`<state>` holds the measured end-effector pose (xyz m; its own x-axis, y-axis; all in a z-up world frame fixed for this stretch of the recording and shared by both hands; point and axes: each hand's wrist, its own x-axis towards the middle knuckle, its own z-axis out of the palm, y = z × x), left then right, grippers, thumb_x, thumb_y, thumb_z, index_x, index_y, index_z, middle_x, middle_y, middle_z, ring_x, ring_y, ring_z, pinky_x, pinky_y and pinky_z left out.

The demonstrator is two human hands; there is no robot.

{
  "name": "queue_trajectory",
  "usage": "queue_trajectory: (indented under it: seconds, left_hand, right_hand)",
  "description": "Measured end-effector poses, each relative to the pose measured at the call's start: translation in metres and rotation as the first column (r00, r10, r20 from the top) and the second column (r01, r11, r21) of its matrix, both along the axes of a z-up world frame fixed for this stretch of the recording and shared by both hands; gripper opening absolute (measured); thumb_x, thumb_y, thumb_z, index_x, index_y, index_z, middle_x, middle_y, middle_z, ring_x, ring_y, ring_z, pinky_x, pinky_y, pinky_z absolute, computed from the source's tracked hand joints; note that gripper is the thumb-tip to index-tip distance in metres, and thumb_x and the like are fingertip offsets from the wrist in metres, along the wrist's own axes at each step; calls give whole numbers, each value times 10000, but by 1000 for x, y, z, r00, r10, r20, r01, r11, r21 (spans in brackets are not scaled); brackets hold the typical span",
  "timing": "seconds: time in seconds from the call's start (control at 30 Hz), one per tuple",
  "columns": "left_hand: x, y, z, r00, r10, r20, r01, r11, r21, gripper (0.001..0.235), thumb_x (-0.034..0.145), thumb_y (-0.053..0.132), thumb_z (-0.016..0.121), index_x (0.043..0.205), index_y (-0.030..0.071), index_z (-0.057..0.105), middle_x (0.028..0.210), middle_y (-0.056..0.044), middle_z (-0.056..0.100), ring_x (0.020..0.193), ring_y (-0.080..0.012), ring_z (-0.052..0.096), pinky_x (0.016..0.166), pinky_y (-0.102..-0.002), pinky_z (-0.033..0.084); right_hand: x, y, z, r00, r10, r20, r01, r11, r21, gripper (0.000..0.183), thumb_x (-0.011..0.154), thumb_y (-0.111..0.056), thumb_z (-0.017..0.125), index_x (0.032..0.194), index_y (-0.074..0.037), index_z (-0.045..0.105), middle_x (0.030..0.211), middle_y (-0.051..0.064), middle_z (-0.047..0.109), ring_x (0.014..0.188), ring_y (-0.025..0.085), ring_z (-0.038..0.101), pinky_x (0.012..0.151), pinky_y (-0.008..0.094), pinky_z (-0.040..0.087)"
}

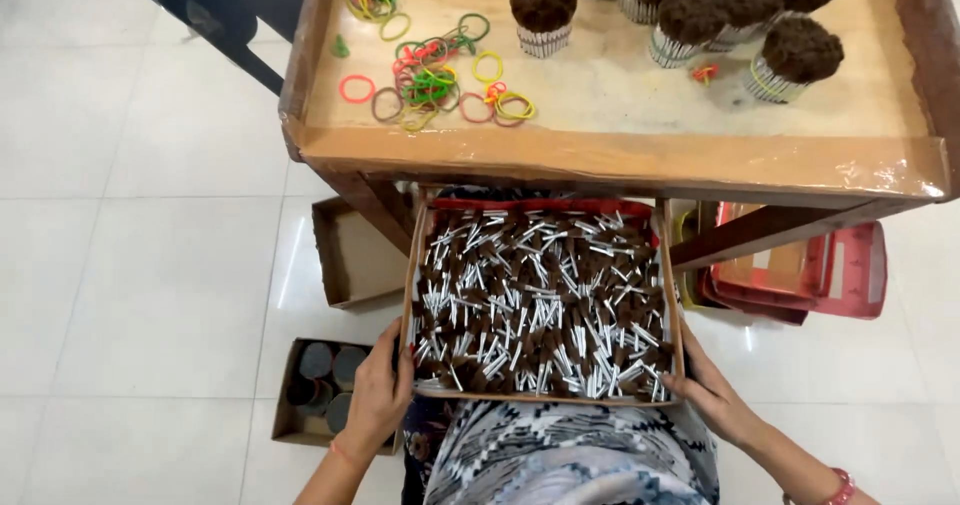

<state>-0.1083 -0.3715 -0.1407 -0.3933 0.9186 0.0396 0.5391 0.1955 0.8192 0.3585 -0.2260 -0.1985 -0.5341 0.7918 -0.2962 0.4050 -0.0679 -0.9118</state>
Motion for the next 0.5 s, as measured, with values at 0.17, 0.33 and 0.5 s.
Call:
queue_trajectory:
  seconds: [0.17, 0.33, 0.5]
  left_hand:
    - [5, 18, -2, 986, -128, -109, 134, 990, 42, 401, 974, 122, 600, 1334, -40, 531, 995, -274, 701, 876, -477, 673, 741, -509, 532]
    - [4, 22, 27, 974, -195, -115, 167, 962, -215, 403, 937, 219, 693, 1263, 18, 566, 958, -237, 718, 869, -452, 694, 733, -506, 548]
    - [-3, 44, 48, 941, -166, -295, 165, 986, -30, 467, 883, 104, 644, 1338, 46, 555, 1144, -188, 681, 1033, -375, 670, 855, -456, 554]
  right_hand:
    - [-1, 25, 4, 999, -4, -40, 9, 992, 129, 911, 848, -129, 576, 1614, 19, 104, 1696, 213, 171, 1551, 278, 194, 1199, 366, 222]
    - [-11, 40, 32, 998, -51, 44, 45, 989, 138, 779, 925, -172, 548, 1610, 12, 226, 1582, 209, 420, 1353, 287, 469, 1085, 351, 397]
    - [-14, 68, 34, 974, -86, 209, 16, 949, 315, 589, 1021, -246, 522, 1544, -1, 407, 1362, 184, 609, 1197, 248, 601, 1031, 333, 461]
